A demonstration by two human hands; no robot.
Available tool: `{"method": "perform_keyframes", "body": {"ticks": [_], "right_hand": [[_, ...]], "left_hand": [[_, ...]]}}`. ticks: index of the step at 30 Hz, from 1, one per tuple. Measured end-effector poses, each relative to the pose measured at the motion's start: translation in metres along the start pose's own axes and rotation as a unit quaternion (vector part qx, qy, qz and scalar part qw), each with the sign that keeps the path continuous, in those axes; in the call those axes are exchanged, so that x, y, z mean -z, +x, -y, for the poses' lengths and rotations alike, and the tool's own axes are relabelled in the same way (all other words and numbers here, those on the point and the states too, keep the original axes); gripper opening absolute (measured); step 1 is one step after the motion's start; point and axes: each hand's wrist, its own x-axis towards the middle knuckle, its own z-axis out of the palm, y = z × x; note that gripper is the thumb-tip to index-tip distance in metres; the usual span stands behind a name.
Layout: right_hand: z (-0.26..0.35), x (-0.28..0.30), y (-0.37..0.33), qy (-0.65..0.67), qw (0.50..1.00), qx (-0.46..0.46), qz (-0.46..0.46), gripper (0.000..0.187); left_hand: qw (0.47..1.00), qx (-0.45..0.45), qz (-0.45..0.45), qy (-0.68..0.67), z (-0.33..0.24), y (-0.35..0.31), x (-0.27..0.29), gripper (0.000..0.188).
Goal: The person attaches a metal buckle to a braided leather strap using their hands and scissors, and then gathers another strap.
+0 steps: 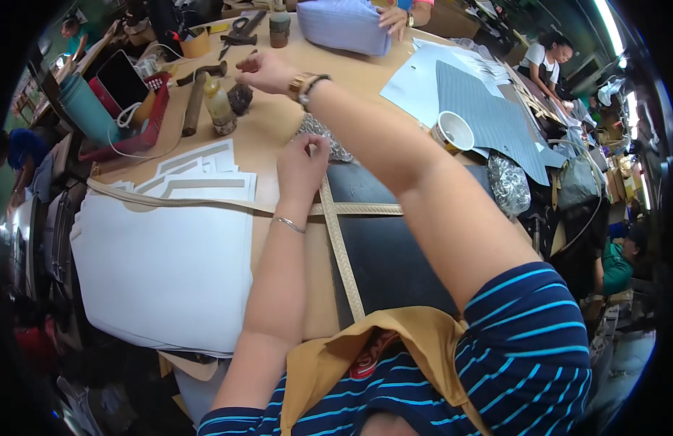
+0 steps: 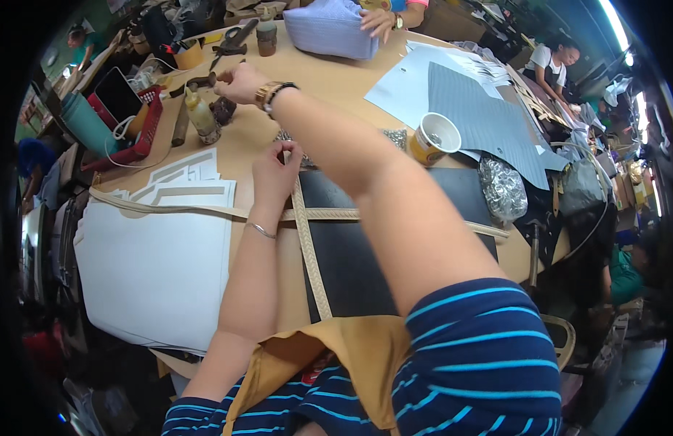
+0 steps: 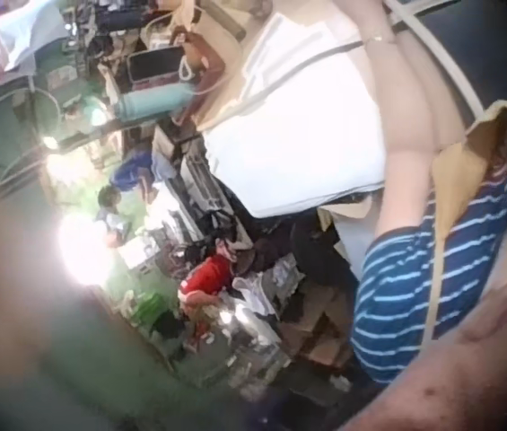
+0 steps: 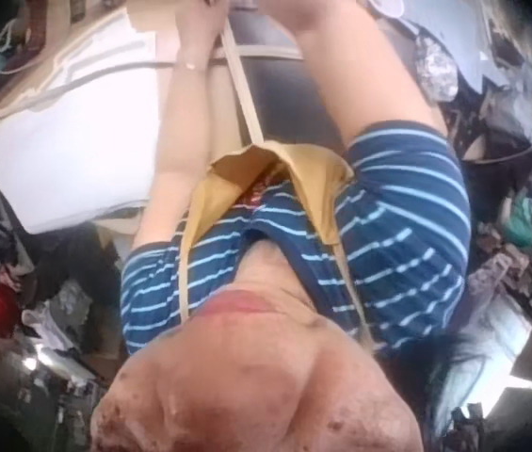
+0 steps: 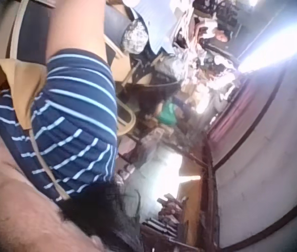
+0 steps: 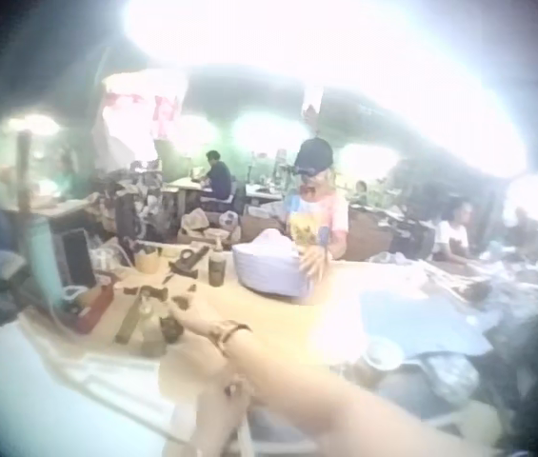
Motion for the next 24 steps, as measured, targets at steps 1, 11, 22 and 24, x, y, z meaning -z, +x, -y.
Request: {"method": "perform_keyframes", "body": {"ticks": [1,11,22,24], "right_hand": [[0.02,0.003,-0.016,-0.025,0.998,0.034,0.045,0.031],[0.006,0.114,-0.216,-0.227,0.971,0.072,0.025,0.016],[-0.006,0.114,-0.206,-0.225,0.966,0.096,0.081,0.014],[-0.003,0.114,-0.199,-0.225,0.966,0.05,0.118,0.019]], "left_hand": [[0.999,0.017,-0.008,0.033,0.005,0.002,0.013,0.027],[0.995,-0.016,-0.06,0.075,0.007,0.006,-0.002,0.032],[0.995,-0.021,-0.087,0.034,0.013,0.008,-0.001,0.035],[0.995,-0.029,-0.092,0.031,0.012,0.007,-0.001,0.035]]}}
